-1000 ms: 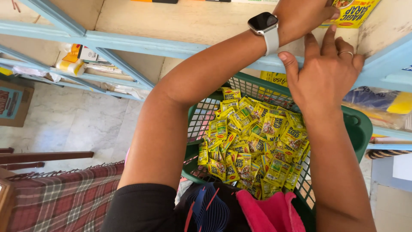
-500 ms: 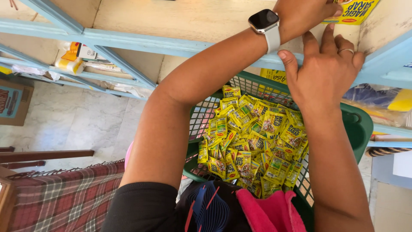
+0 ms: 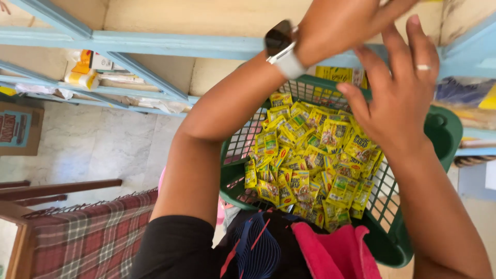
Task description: Organizing and placing seasoning packets from a basket onto grocery store shelves.
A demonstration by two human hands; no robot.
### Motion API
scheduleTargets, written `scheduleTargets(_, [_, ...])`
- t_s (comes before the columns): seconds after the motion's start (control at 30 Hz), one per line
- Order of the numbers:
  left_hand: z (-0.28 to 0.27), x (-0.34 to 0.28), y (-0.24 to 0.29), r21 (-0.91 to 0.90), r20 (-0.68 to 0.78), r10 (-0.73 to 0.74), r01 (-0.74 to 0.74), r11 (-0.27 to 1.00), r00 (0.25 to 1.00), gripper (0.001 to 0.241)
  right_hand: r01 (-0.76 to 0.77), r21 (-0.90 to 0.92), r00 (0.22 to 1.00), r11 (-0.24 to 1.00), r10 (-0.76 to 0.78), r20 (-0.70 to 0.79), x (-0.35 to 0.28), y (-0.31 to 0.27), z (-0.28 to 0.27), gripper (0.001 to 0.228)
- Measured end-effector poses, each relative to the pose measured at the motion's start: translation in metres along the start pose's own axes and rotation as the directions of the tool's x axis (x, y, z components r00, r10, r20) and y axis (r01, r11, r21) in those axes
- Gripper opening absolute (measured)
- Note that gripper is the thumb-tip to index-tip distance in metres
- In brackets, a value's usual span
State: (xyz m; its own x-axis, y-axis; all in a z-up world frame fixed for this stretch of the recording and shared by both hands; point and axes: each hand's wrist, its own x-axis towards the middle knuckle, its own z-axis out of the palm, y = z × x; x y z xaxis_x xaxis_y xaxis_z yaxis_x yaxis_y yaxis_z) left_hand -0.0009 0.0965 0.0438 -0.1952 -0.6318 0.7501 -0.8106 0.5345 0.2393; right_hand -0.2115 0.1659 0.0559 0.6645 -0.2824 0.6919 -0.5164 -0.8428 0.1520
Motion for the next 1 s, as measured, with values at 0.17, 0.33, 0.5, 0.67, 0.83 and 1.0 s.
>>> scheduleTargets(0.17, [-0.092, -0.041, 0.09, -0.522, 0.2, 0.207, -0.074, 0.85, 0.958, 0.015, 0.047, 0.29, 0.998, 0.956, -0.057, 0.026, -0.091, 0.01, 0.024, 0.021])
scheduleTargets(0.33, [-0.04, -0.101, 0.075, -0.489, 0.577, 0.284, 0.045, 0.871, 0.766, 0.025, -0.156, 0.338, 0.931, 0.928, 0.024, 0.363, -0.09, 0.001, 0.039, 0.03])
scheduleTargets(0.5, [0.042, -0.17, 0.041, -0.208, 0.838, 0.037, 0.256, 0.944, 0.545, 0.018, -0.296, 0.237, 0.631, 0.925, 0.003, 0.776, -0.103, 0.008, 0.054, 0.044])
scheduleTargets(0.67, [0.078, -0.205, 0.032, -0.03, 0.717, -0.28, 0.429, 0.903, 0.638, 0.033, -0.442, 0.166, 0.396, 0.882, 0.025, 0.918, -0.089, 0.006, 0.044, 0.061])
scheduleTargets(0.83, [0.097, -0.221, 0.036, -0.039, 0.687, -0.37, 0.539, 0.841, 0.626, 0.045, -0.483, 0.258, 0.472, 0.837, 0.002, 0.881, -0.09, 0.015, 0.042, 0.061])
scheduleTargets(1.0, [0.102, -0.217, 0.031, -0.056, 0.744, -0.357, 0.585, 0.809, 0.565, 0.04, -0.507, 0.254, 0.462, 0.824, 0.012, 0.887, -0.094, 0.025, 0.042, 0.063])
